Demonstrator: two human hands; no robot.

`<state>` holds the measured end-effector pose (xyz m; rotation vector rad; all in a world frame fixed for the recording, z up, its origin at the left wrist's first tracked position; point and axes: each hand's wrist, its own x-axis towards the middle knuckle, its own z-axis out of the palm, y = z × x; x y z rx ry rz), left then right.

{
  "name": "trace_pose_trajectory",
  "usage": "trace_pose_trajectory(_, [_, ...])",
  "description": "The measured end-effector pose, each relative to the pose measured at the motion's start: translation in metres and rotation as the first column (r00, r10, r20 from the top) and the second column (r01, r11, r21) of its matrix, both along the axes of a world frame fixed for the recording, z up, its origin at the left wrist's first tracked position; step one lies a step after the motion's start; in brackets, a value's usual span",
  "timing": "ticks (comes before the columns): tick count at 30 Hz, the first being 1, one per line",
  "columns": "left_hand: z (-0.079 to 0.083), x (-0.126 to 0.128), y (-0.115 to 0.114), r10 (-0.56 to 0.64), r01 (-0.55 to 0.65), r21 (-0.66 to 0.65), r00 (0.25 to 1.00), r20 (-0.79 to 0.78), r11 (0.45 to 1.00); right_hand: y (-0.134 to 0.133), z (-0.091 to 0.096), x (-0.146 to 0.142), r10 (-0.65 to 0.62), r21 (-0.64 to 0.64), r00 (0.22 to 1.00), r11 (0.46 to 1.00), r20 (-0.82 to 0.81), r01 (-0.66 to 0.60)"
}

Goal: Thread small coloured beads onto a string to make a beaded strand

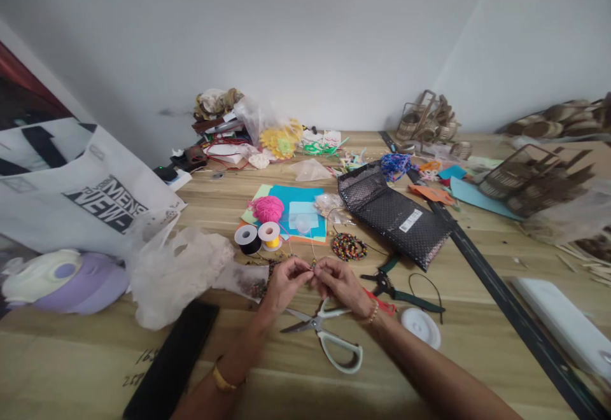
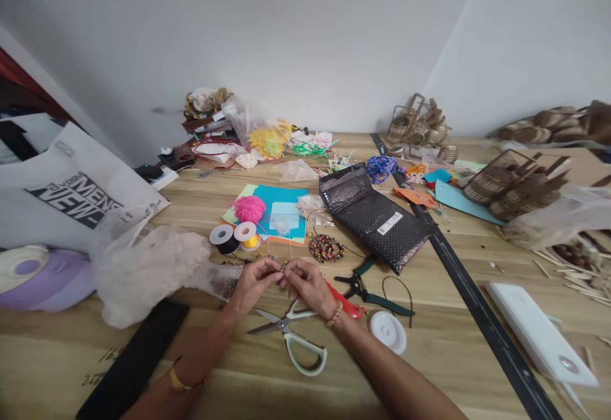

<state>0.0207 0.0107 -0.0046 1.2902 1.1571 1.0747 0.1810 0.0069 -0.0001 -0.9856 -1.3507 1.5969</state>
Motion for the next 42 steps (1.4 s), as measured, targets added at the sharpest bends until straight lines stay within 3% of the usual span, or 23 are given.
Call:
trace_pose_trajectory(7, [0.0023,0.0006,-0.0029,0.035,-0.029,0.073,0.996,-0.085,0.997,0.0043,0.0014,0.0050,0.085,-0.045,0.995,0.996,0.049,-0.083])
trace_pose_trajectory(15, [0.0038,0.0040,-0.0078,0.111,-0.055,0.236,0.966,-0.232,0.970,0.0021,-0.0008,0.0017,0.043,-0.042,0.997,0.998,0.062,-0.041])
trace_pose_trajectory(27, [-0.0009,0.0024,-0.0048,0.098,-0.083,0.117,0.987,-0.125,0.990,-0.0052,-0.0026,-0.0033,-0.035,0.066,0.985,0.998,0.169,0.024])
trace_pose_trajectory(42, [-0.0024,0.0043,-0.0058,0.146,-0.109,0.211,0.975,-0.170,0.971,-0.0050,-0.0040,-0.0019,0.009,0.109,0.972,0.993,0.236,-0.036])
